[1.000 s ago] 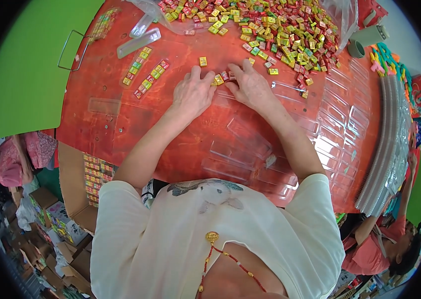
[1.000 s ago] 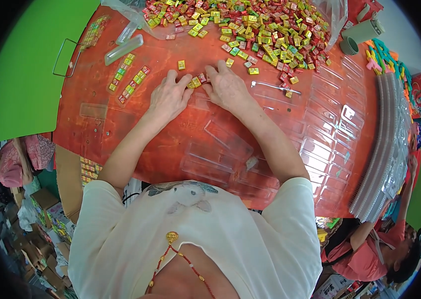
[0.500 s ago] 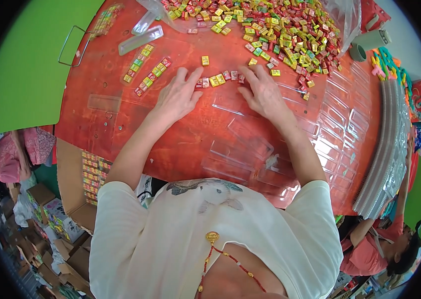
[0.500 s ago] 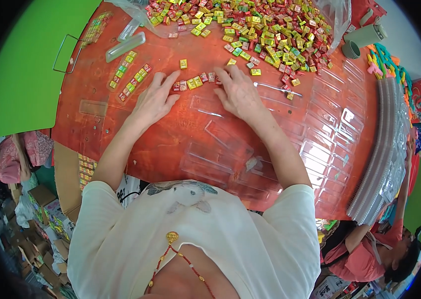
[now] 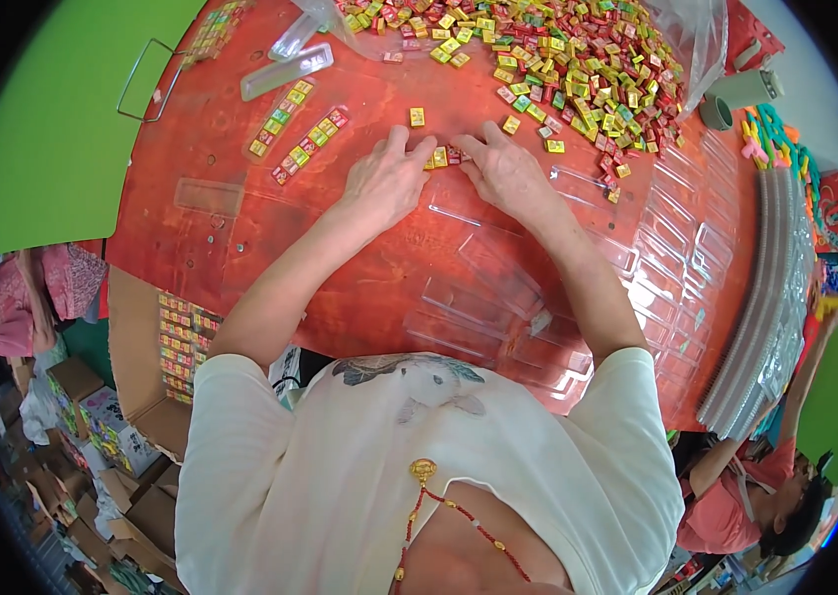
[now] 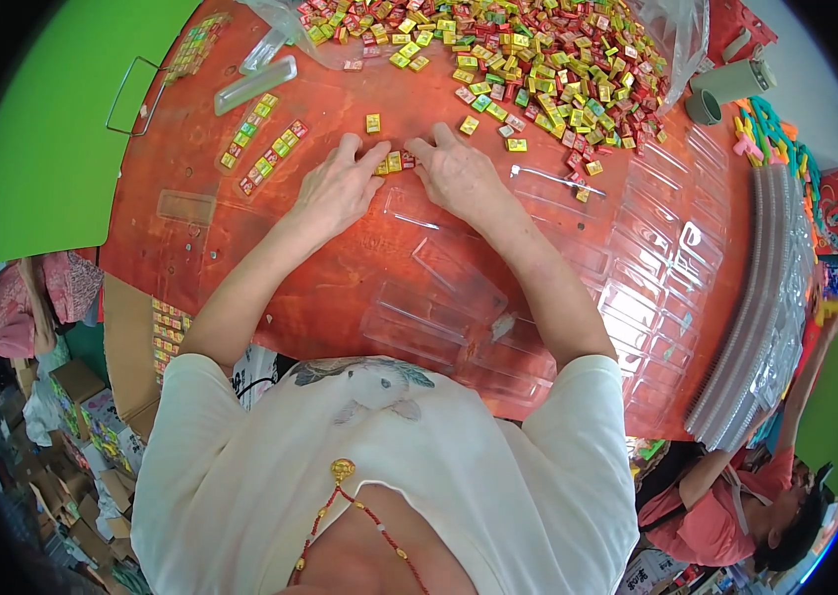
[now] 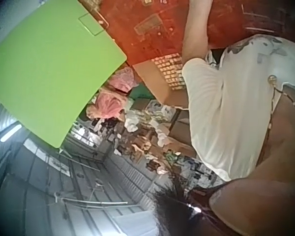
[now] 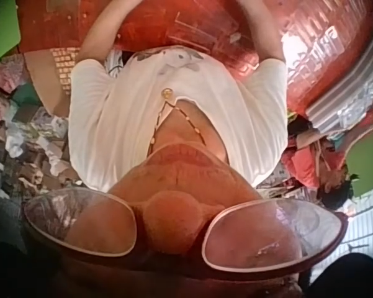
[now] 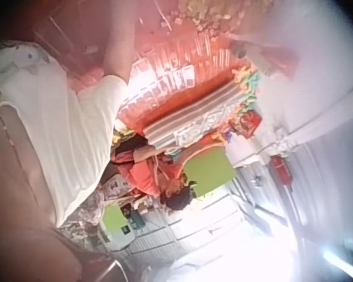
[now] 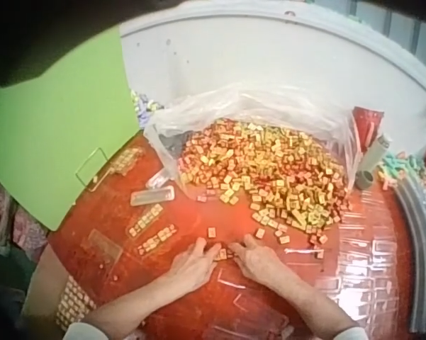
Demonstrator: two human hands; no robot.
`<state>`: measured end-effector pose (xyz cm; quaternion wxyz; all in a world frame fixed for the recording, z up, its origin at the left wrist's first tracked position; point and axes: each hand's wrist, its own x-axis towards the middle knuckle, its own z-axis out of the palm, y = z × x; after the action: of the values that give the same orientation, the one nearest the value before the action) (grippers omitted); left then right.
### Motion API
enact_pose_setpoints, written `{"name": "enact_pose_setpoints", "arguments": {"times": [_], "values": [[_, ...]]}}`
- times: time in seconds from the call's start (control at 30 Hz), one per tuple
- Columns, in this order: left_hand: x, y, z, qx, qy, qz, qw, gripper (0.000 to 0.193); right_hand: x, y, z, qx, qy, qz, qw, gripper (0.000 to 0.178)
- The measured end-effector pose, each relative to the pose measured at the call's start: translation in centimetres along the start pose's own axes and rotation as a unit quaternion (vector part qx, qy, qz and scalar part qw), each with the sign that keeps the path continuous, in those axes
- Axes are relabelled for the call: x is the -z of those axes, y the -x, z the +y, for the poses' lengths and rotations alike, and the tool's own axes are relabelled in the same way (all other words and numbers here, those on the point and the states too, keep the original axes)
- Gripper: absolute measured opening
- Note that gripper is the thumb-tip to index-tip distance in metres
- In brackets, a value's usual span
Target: Placing small colorful square toy parts into a transparent plastic mold or tray.
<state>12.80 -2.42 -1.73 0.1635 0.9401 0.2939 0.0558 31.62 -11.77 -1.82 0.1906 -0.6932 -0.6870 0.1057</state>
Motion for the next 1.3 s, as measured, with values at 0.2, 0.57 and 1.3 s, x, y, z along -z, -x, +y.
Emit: {"name": "enact_pose_setpoints", "arguments": {"times": [0.2, 0.57, 1.3], "values": [[-0.1, -1.0, -0.4, -0.057, -0.010, 0.049, 0.997, 0.030, -0.4, -0.2, 0.1, -0.010, 0.009, 0.018, 1.000, 0.029], [-0.8, 0.7, 2.8, -0.182, 0.009, 0.008, 0.983, 0.036, 2.6, 7.7, -3.3, -0.145, -0.009, 0.022, 0.989, 0.027], [-3.2, 0.6, 1.6, -0.205, -0.055, -0.048, 0.976, 0.077, 0.6, 8.7, -2.2, -0.175, -0.042, 0.113, 0.977, 0.027]]}}
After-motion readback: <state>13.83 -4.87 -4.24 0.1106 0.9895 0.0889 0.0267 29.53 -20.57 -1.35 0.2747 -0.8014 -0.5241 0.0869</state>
